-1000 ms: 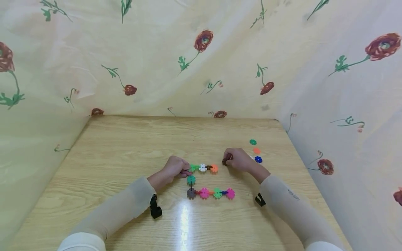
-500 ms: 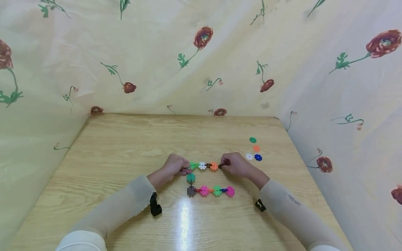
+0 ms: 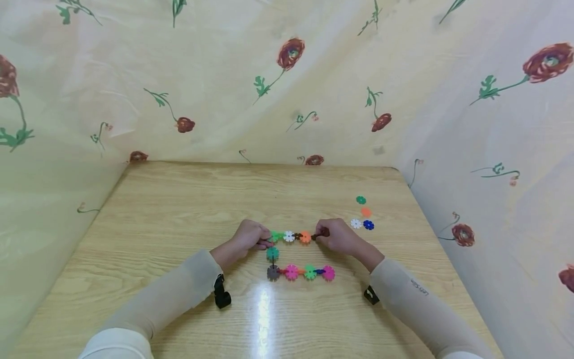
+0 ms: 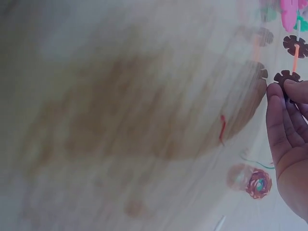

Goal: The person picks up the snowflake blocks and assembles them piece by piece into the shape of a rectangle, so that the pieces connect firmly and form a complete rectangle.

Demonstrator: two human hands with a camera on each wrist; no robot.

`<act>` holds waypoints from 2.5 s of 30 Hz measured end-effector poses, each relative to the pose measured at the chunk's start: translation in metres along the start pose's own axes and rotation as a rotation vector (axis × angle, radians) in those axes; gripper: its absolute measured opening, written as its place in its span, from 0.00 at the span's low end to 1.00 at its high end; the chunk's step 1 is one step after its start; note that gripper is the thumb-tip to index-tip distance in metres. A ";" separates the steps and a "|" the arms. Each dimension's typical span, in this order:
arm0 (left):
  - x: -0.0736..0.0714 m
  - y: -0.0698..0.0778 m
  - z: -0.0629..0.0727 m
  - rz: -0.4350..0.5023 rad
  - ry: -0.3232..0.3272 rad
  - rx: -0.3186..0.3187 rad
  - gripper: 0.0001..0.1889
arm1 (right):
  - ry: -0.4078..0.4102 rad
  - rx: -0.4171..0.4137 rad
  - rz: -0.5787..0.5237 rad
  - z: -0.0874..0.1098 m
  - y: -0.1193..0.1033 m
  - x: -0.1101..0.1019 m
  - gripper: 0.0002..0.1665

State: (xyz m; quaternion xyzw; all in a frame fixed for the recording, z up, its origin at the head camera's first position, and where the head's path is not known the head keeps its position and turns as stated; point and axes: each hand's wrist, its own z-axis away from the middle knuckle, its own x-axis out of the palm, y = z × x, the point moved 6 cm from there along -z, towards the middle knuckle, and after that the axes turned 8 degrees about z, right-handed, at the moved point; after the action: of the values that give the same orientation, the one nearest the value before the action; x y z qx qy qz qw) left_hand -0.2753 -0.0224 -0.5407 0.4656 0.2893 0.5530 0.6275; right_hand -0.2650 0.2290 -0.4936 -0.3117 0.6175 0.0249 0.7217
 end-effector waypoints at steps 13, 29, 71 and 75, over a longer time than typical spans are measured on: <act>0.001 0.003 0.001 -0.005 -0.009 -0.010 0.10 | 0.023 0.048 -0.046 0.001 0.005 0.000 0.06; -0.003 -0.002 -0.002 0.000 0.004 -0.018 0.09 | 0.017 0.034 -0.057 -0.003 0.002 0.008 0.06; 0.004 0.005 0.003 -0.135 0.141 0.043 0.06 | 0.013 0.050 -0.034 -0.010 -0.003 0.004 0.04; 0.004 0.007 0.004 -0.209 0.072 0.018 0.06 | -0.003 0.061 -0.040 -0.009 -0.002 0.006 0.03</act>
State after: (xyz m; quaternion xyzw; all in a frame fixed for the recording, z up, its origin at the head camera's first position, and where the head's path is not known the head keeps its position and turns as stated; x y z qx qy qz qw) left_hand -0.2738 -0.0198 -0.5325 0.4180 0.3637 0.4982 0.6669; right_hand -0.2703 0.2211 -0.4985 -0.3018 0.6105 -0.0077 0.7322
